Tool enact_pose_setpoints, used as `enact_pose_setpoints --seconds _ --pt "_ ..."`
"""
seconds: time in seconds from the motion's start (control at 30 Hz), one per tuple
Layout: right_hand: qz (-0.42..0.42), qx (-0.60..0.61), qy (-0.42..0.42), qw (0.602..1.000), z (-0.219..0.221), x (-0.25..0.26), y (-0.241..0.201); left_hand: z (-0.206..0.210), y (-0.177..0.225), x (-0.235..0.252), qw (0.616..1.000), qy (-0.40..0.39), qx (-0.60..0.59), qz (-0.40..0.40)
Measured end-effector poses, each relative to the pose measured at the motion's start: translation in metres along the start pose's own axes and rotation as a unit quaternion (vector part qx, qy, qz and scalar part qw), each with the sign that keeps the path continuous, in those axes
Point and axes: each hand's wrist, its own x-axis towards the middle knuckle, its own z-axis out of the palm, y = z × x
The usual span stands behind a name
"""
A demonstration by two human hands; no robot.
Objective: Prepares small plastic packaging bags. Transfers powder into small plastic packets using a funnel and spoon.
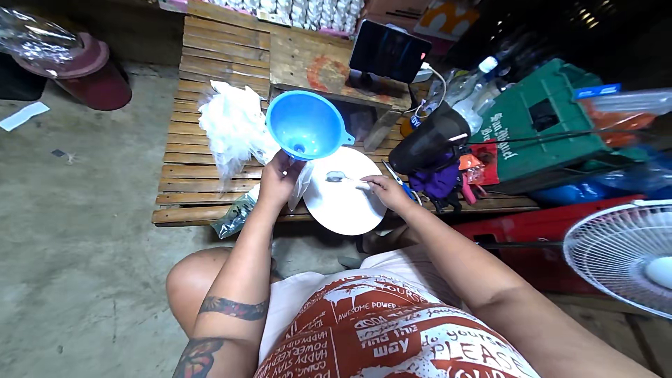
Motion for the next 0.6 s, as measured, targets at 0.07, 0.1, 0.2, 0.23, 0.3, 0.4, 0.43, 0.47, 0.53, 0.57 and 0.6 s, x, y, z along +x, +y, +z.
enact_pose_setpoints --seconds 0.07,0.1,0.2,0.23,0.3,0.4,0.43,0.47,0.53,0.57,0.6 --pt "0.031 -0.004 0.022 0.999 -0.002 0.001 -0.002 0.001 0.001 0.000 1.000 -0.002 -0.001 -0.006" --pt "0.040 -0.010 0.026 0.999 -0.002 0.001 -0.002 0.001 0.002 0.000 1.000 -0.004 -0.002 -0.008" --pt "0.051 -0.035 0.026 0.998 0.001 0.001 -0.007 0.001 0.000 0.000 1.000 -0.002 -0.003 -0.009" --pt "0.054 -0.044 0.023 0.997 0.002 0.001 -0.009 0.001 0.000 0.000 1.000 -0.003 -0.004 -0.011" --pt "0.057 -0.062 0.021 0.996 0.003 0.000 -0.014 0.000 0.001 0.000 1.000 -0.002 -0.007 -0.014" --pt "0.057 -0.112 0.021 0.992 0.004 0.001 -0.018 -0.001 0.001 0.000 1.000 -0.001 -0.010 -0.008" --pt "0.057 -0.131 0.020 0.990 0.004 0.002 -0.020 -0.001 0.001 0.000 1.000 -0.001 -0.011 -0.007" --pt "0.057 -0.147 0.018 0.987 0.004 0.002 -0.021 -0.001 0.002 0.000 1.000 -0.002 -0.011 -0.008" --pt "0.062 -0.171 0.017 0.983 0.005 0.003 -0.023 -0.001 0.003 0.000 1.000 -0.004 -0.011 -0.008" --pt "0.065 -0.176 0.018 0.982 0.005 0.003 -0.024 -0.001 0.002 0.000 1.000 -0.004 -0.012 -0.007" --pt "0.067 -0.180 0.017 0.981 0.005 0.004 -0.025 -0.001 0.002 0.000 1.000 -0.003 -0.013 -0.006"
